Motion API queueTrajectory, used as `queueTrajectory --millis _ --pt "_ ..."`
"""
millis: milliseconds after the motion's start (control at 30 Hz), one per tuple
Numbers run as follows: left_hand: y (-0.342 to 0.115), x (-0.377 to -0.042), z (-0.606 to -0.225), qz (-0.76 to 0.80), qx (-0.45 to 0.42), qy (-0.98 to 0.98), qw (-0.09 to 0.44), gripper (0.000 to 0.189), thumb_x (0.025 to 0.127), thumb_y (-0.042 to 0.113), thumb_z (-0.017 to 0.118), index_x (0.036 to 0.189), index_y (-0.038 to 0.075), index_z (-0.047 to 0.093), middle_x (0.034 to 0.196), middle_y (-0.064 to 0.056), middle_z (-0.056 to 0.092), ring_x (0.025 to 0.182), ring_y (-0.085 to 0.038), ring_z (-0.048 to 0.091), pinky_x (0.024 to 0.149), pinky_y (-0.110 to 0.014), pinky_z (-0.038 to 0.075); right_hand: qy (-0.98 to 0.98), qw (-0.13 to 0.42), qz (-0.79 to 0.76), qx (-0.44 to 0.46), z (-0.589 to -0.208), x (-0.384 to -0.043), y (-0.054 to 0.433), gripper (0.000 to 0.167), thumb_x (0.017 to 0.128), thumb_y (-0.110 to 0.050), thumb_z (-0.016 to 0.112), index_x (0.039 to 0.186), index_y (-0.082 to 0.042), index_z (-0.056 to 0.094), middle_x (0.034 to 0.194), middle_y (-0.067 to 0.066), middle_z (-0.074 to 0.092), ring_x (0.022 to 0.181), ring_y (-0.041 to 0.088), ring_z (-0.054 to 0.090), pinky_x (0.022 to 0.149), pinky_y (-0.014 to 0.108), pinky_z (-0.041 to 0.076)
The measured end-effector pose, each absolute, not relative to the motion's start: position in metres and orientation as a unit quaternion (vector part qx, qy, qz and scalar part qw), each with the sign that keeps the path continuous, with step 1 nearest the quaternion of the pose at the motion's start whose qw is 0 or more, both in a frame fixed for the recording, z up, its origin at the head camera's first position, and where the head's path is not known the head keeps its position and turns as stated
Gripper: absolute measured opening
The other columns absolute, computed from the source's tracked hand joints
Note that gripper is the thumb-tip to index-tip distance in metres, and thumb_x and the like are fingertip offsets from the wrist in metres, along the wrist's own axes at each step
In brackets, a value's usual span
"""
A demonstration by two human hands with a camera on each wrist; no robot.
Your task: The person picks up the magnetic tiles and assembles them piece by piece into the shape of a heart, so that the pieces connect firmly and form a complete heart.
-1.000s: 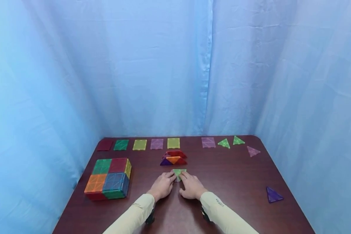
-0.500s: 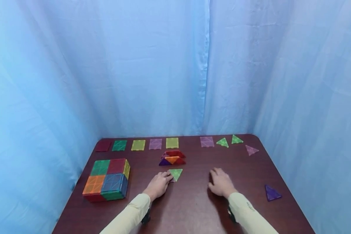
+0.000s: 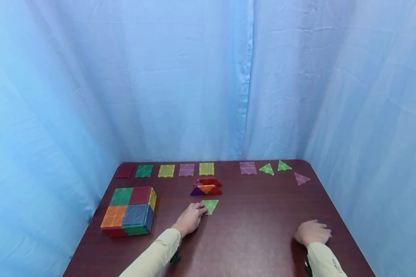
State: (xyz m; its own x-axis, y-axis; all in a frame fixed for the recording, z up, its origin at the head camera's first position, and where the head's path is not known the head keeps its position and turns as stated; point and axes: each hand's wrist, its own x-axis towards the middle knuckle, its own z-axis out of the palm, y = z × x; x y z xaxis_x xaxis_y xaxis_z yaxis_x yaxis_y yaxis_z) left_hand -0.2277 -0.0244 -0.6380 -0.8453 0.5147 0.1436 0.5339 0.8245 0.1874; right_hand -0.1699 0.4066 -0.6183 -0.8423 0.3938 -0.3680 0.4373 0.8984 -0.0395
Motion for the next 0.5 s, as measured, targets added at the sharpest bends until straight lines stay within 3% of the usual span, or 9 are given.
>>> queueTrajectory --millis 167,333,500 --pt "-0.022 -0.228 -0.636 -0.112 -0.262 -0.958 0.023 0.032 0.099 0.011 0.063 0.129 0.018 0.072 0.132 -0.007 0.065 0.116 -0.027 0.061 0.102 -0.036 0.053 0.986 0.095 -0.089 0.100 -0.619 -0.180 0.384 0.072 0.085 -0.019 0.060 0.129 0.031 0.033 0.122 0.055 0.036 0.106 0.071 0.045 0.085 0.073 0.044" --pt "-0.021 -0.228 -0.636 -0.109 -0.255 -0.961 0.011 0.033 0.099 0.012 0.064 0.131 0.019 0.071 0.132 -0.005 0.065 0.117 -0.025 0.061 0.104 -0.035 0.051 0.992 0.061 -0.094 0.050 -0.619 -0.199 0.348 0.070 0.082 -0.016 0.060 0.139 0.019 0.040 0.126 0.046 0.040 0.100 0.064 0.049 0.081 0.069 0.042" --pt "-0.021 -0.226 -0.637 -0.108 -0.256 -0.960 0.015 0.033 0.099 0.013 0.064 0.131 0.019 0.071 0.132 -0.005 0.065 0.117 -0.026 0.061 0.103 -0.035 0.052 0.996 0.024 -0.080 0.014 -0.623 -0.212 0.307 0.066 0.078 -0.015 0.061 0.138 0.010 0.051 0.122 0.042 0.048 0.098 0.057 0.053 0.081 0.065 0.045"
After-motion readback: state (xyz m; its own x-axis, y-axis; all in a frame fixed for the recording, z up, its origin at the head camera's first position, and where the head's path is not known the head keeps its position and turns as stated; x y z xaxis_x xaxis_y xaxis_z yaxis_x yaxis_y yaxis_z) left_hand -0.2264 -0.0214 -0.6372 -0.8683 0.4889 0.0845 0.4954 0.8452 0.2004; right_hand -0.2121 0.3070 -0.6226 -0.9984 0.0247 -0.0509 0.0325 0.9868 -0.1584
